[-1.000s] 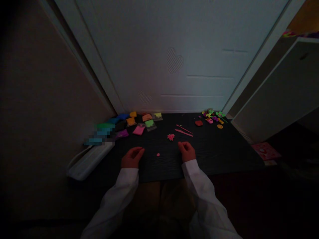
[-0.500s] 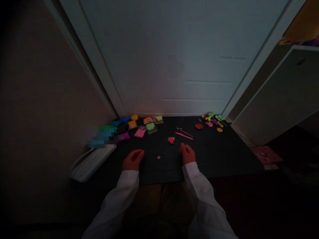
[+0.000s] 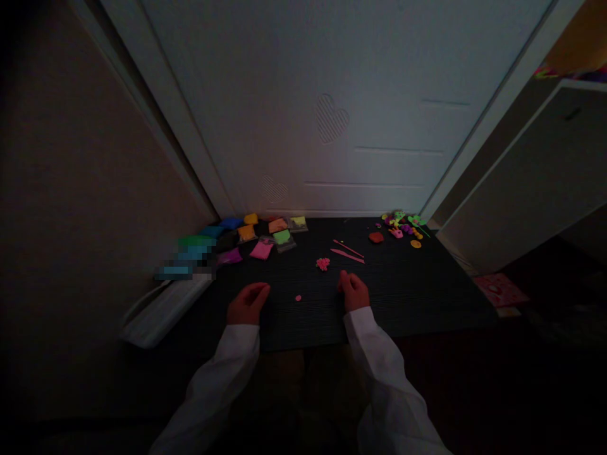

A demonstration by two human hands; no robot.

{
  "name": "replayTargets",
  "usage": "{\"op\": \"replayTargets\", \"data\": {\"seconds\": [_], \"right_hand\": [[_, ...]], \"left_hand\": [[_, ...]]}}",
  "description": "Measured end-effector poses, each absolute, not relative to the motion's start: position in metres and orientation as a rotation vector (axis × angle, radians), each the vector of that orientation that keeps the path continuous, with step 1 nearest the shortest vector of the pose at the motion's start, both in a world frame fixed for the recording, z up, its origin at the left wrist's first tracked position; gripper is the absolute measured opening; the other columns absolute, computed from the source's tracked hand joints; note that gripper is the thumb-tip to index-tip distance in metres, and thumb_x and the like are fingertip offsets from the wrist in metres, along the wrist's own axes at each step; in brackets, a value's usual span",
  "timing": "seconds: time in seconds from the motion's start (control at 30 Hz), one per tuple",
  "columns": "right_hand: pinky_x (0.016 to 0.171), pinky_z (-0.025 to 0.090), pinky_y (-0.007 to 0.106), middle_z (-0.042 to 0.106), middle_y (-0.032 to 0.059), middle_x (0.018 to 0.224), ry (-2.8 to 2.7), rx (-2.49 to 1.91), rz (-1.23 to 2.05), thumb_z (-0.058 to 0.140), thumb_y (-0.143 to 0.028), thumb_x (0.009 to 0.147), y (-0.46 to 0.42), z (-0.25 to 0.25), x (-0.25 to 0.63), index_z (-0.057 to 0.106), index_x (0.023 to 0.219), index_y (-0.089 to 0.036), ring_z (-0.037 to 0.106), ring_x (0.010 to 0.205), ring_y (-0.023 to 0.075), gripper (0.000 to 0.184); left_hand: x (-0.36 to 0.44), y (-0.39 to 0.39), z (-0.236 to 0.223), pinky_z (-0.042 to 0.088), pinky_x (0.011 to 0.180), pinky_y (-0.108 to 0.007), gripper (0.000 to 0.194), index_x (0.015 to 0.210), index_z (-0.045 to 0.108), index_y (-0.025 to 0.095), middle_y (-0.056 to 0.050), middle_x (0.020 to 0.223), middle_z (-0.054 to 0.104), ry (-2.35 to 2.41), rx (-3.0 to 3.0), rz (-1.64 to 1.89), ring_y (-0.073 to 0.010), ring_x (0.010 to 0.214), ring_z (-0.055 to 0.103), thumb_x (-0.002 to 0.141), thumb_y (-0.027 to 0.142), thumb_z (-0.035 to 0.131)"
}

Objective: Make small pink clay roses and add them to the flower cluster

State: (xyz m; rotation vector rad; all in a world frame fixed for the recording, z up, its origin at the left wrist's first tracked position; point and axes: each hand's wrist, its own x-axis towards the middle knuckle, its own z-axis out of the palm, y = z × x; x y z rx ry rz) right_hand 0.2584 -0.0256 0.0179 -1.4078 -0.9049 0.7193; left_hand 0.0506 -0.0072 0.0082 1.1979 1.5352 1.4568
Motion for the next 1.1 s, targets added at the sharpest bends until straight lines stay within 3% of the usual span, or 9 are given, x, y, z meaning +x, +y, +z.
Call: {"op": "replayTargets", "data": {"seconds": [0.33, 0.57, 0.77, 1.1], "right_hand": [[0.048, 0.029, 0.023, 0.042, -0.0039, 0.045, -0.876, -1.398, 0.731, 0.049, -0.050, 0.063, -0.0254, 0.0181, 0.2579, 0.043, 0.046, -0.017, 0.037, 0.046, 0.0079, 0.038], [0.048, 0.032, 0.022, 0.045, -0.0043, 0.049, -0.854, -1.368, 0.768, 0.059, -0.045, 0.054, -0.0256, 0.0194, 0.2579, 0.051, 0.060, -0.017, 0.040, 0.048, 0.0084, 0.029], [0.048, 0.034, 0.023, 0.046, -0.0013, 0.051, -0.858, -1.353, 0.786, 0.048, -0.052, 0.063, -0.0247, 0.0174, 0.2577, 0.055, 0.062, -0.016, 0.042, 0.049, 0.0092, 0.036], [0.049, 0.033, 0.023, 0.048, -0.0020, 0.050, -0.873, -1.376, 0.801, 0.050, -0.050, 0.063, -0.0261, 0.0197, 0.2574, 0.055, 0.059, -0.017, 0.043, 0.049, 0.0100, 0.033]], "left_hand": [[0.0516, -0.0072, 0.0073, 0.044, 0.060, -0.024, 0.027, 0.071, 0.059, 0.016, -0.002, 0.067, 0.060, 1.526, 1.188, 1.463, -0.0120, 0.062, 0.054, 0.053, 0.036, 0.060], [0.0525, -0.0072, 0.0081, 0.044, 0.062, -0.025, 0.026, 0.070, 0.059, 0.016, -0.002, 0.067, 0.060, 1.510, 1.190, 1.453, -0.0121, 0.063, 0.054, 0.054, 0.036, 0.060], [0.0520, -0.0065, 0.0068, 0.045, 0.060, -0.026, 0.027, 0.070, 0.059, 0.016, -0.002, 0.067, 0.060, 1.496, 1.197, 1.457, -0.0127, 0.062, 0.055, 0.053, 0.037, 0.060], [0.0508, -0.0074, 0.0102, 0.045, 0.062, -0.027, 0.025, 0.069, 0.059, 0.018, -0.002, 0.069, 0.060, 1.519, 1.188, 1.407, -0.0144, 0.066, 0.056, 0.053, 0.037, 0.060]]}}
